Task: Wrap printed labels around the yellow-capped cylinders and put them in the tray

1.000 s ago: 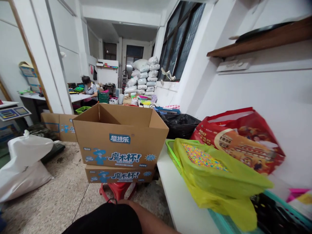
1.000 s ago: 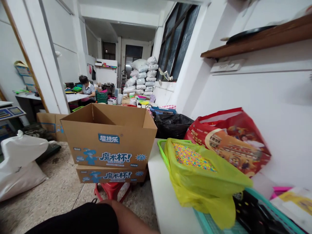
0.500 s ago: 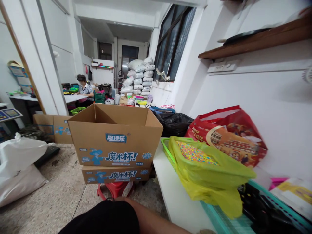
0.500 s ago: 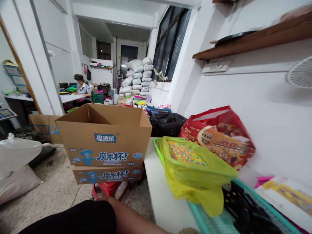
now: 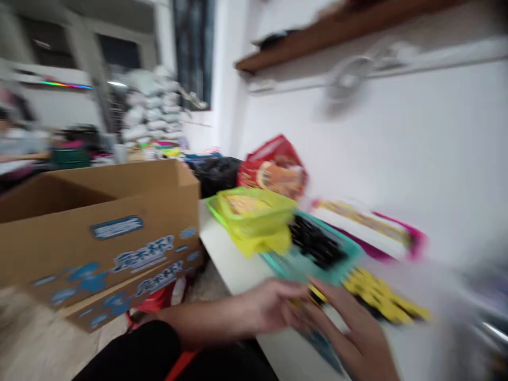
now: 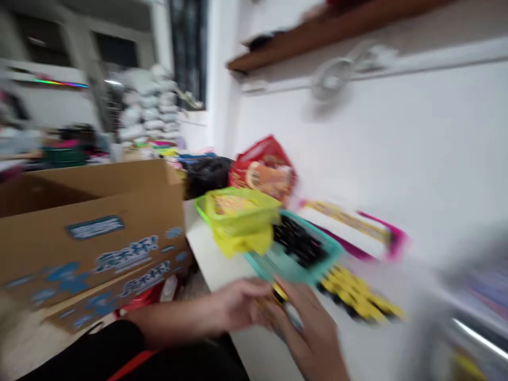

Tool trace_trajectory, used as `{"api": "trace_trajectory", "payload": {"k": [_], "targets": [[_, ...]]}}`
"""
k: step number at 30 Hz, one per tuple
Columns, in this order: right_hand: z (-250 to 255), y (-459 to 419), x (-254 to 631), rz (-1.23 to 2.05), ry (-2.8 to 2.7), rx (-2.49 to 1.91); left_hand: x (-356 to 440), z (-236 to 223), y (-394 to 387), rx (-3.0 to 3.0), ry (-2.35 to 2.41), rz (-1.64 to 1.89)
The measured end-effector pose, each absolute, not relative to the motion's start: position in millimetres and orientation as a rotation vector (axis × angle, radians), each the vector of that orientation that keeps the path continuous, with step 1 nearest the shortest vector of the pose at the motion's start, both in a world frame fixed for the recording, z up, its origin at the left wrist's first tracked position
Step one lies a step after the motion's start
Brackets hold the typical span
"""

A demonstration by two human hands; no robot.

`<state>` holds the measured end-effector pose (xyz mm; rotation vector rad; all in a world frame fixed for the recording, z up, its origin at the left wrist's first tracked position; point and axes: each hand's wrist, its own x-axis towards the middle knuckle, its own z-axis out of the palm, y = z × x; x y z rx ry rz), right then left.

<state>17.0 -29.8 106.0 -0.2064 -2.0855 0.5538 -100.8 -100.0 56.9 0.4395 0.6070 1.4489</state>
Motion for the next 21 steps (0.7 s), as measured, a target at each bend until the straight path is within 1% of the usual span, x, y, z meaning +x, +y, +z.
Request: {"api": "trace_trajectory", "payload": {"k": [3, 9, 12, 15, 18, 21], "targets": [[101, -36, 24, 0.742, -2.107, -0.262, -110, 79, -113, 0.381, 0.580, 1.462], [100, -33, 20, 0.945, -1.760, -0.439, -110, 91, -110, 0.628, 0.711, 1.323], [99, -30, 24, 1.148, -1.523, -0.509, -118, 104, -108, 0.642, 0.724, 1.457], [99, -23, 26, 1.296, -1.310, -0.526, -145, 127, -113, 0.714, 0.542, 1.654], [99, -16, 27, 1.351, -1.239, -0.584, -174, 150, -131, 0.849, 0.403, 1.759], [97, -12, 24, 1.379, -1.247, -0.648, -194, 160, -148, 0.978, 0.394, 1.741]]}}
